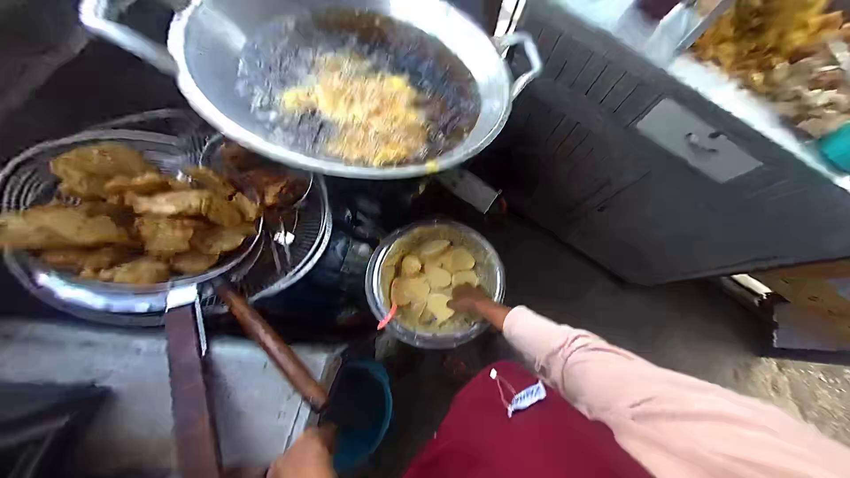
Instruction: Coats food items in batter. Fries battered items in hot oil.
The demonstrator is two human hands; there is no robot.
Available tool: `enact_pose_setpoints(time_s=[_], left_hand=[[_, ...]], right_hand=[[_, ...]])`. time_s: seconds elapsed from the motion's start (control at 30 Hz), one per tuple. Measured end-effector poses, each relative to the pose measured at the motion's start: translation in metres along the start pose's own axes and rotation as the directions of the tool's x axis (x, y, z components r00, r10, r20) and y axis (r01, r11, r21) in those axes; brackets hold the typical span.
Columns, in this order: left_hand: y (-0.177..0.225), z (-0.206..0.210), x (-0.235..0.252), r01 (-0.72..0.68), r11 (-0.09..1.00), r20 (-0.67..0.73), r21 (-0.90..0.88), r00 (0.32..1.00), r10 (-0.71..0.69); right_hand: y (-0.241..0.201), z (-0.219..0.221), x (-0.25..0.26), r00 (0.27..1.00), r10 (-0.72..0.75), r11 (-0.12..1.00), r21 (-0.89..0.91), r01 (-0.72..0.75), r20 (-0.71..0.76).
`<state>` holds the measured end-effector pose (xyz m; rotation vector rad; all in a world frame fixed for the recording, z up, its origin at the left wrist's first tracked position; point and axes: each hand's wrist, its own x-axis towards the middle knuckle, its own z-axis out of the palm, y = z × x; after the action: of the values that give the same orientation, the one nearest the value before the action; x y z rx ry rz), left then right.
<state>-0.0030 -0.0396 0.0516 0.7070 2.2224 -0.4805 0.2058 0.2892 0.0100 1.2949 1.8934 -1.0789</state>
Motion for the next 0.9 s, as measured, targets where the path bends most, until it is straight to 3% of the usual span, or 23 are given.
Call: enact_pose_setpoints(time_s=[0.1, 0.2, 0.37, 0.5, 0.63, 0.73, 0.8, 0.9], left_hand=[[0.021, -0.028, -0.017, 0.141, 0.989, 0.069, -0.04, 0.988, -0.138], [0.022, -0.028, -0.002, 0.194, 0.979, 0.179, 0.068, 0.963, -0.203], [0.016, -0.003, 0.02, 0.259, 0.957, 0.143, 0.128, 0.95, -0.276], [0.021, -0.009, 0.038, 0.352, 0.922, 0.273, 0.16, 0.882, -0.384], [0.024, -0.012, 0.039, 0.366, 0.913, 0.292, 0.182, 0.866, -0.405], [0.026, -0.014, 0.039, 0.383, 0.906, 0.304, 0.182, 0.854, -0.422], [0.027, -0.016, 0.038, 0.391, 0.901, 0.311, 0.189, 0.846, -0.432], [0.027, -0.016, 0.038, 0.408, 0.895, 0.305, 0.184, 0.841, -0.446]], right_hand=[[0.018, 0.022, 0.029, 0.999, -0.03, 0.999, 0.029, 0.031, -0.033], [0.026, 0.046, 0.052, 0.996, -0.001, 0.996, 0.087, 0.008, -0.09], [0.017, 0.044, 0.056, 0.995, 0.031, 0.974, 0.227, -0.009, -0.094], [0.009, 0.017, 0.051, 0.997, -0.011, 1.0, 0.016, 0.013, -0.079], [-0.019, 0.0, 0.033, 0.994, -0.058, 0.974, -0.226, 0.035, -0.095], [-0.043, 0.004, 0.021, 0.962, -0.234, 0.934, -0.308, 0.183, -0.138], [-0.051, 0.02, 0.029, 0.923, -0.376, 0.864, -0.391, 0.317, -0.08], [-0.059, 0.046, 0.046, 0.924, -0.375, 0.766, -0.539, 0.352, 0.071]])
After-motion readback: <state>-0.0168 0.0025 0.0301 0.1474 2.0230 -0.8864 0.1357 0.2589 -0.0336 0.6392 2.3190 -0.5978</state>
